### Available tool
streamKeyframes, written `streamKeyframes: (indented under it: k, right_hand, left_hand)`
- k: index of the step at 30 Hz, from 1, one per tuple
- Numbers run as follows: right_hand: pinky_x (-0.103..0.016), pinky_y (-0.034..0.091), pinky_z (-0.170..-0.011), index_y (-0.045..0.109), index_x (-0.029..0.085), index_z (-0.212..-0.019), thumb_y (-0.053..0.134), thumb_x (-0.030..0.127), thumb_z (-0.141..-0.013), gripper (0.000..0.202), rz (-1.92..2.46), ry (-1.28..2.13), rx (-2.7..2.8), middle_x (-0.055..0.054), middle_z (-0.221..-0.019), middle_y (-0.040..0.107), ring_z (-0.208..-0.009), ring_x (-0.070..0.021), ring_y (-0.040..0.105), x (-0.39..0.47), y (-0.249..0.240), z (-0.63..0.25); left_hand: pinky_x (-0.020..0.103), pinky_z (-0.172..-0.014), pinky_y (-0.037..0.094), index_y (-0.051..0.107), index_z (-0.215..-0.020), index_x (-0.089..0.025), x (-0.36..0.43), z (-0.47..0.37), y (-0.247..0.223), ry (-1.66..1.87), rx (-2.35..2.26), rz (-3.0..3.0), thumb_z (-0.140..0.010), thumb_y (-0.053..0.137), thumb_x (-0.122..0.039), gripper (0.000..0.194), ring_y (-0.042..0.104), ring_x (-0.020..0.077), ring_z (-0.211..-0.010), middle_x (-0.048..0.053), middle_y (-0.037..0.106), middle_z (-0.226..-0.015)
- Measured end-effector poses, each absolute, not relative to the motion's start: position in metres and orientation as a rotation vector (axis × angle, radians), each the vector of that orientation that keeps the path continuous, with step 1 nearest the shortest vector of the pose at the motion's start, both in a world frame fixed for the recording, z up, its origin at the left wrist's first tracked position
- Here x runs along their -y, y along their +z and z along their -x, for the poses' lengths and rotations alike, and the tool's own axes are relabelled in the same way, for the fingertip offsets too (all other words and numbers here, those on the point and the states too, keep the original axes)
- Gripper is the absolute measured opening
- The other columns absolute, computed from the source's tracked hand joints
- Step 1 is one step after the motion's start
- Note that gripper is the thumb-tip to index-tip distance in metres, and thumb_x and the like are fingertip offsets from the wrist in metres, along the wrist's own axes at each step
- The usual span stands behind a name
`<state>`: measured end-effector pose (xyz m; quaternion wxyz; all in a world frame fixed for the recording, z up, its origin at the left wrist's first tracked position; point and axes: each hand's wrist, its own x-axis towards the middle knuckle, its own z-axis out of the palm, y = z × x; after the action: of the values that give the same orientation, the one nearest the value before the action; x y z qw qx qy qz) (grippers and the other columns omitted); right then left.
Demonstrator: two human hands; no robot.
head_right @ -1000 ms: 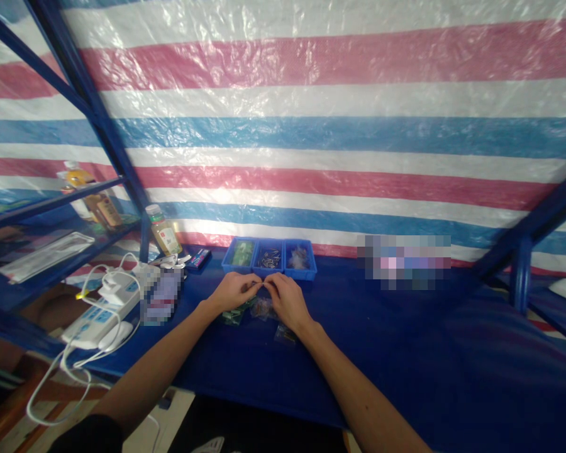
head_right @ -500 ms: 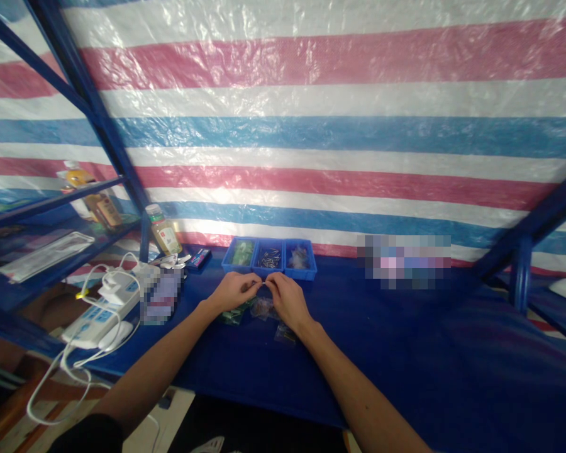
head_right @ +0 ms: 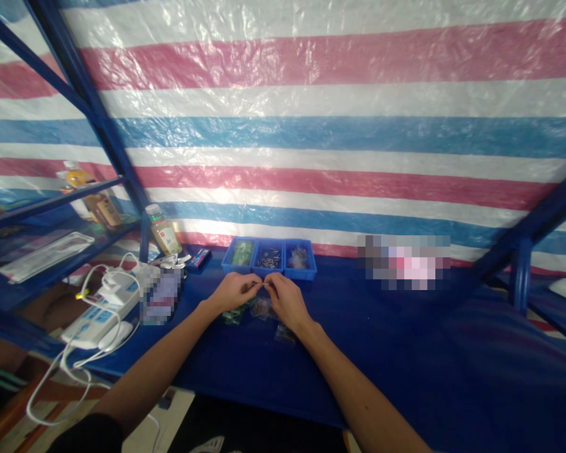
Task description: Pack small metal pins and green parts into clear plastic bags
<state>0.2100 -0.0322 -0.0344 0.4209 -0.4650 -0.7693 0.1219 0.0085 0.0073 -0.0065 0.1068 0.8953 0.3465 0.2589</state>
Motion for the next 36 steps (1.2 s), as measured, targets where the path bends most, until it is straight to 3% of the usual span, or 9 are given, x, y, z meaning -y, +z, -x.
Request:
streamKeyframes:
  k: [19,29,36]
  right_hand:
    - [-0.029,0.045,-0.076,0.061,0.023,-0.092,0.053,0.021,-0.097,0.009,1.110,0.303,1.906,-0.003,-0.089,0.066,-0.083,-0.0208,0.062,0.0307,-0.0381,-0.2096]
    - [-0.030,0.046,-0.080,0.062,0.023,-0.093,0.052,0.022,-0.099,0.012,1.109,0.314,1.909,-0.003,-0.091,0.067,-0.085,-0.0210,0.063,0.0309,-0.0368,-0.2098]
    - [-0.032,0.048,-0.082,0.063,0.024,-0.095,0.050,0.025,-0.102,0.015,1.109,0.320,1.914,-0.004,-0.094,0.068,-0.086,-0.0215,0.065,0.0317,-0.0357,-0.2099]
  left_hand:
    - [0.020,-0.057,0.036,0.073,-0.100,-0.019,-0.0118,-0.0077,-0.0145,0.852,-0.977,-2.627,-0.095,0.059,-0.030,0.018,0.053,0.0099,-0.052,-0.004,0.057,-0.057]
    - [0.026,-0.078,0.050,0.072,-0.092,-0.017,-0.0106,-0.0097,-0.0088,1.038,-0.802,-2.612,-0.093,0.062,-0.024,0.013,0.064,0.0158,-0.081,0.005,0.069,-0.085]
    - [0.026,-0.075,0.053,0.072,-0.093,-0.016,-0.0092,-0.0114,-0.0066,1.139,-0.716,-2.534,-0.092,0.063,-0.022,0.011,0.065,0.0147,-0.078,0.006,0.071,-0.087]
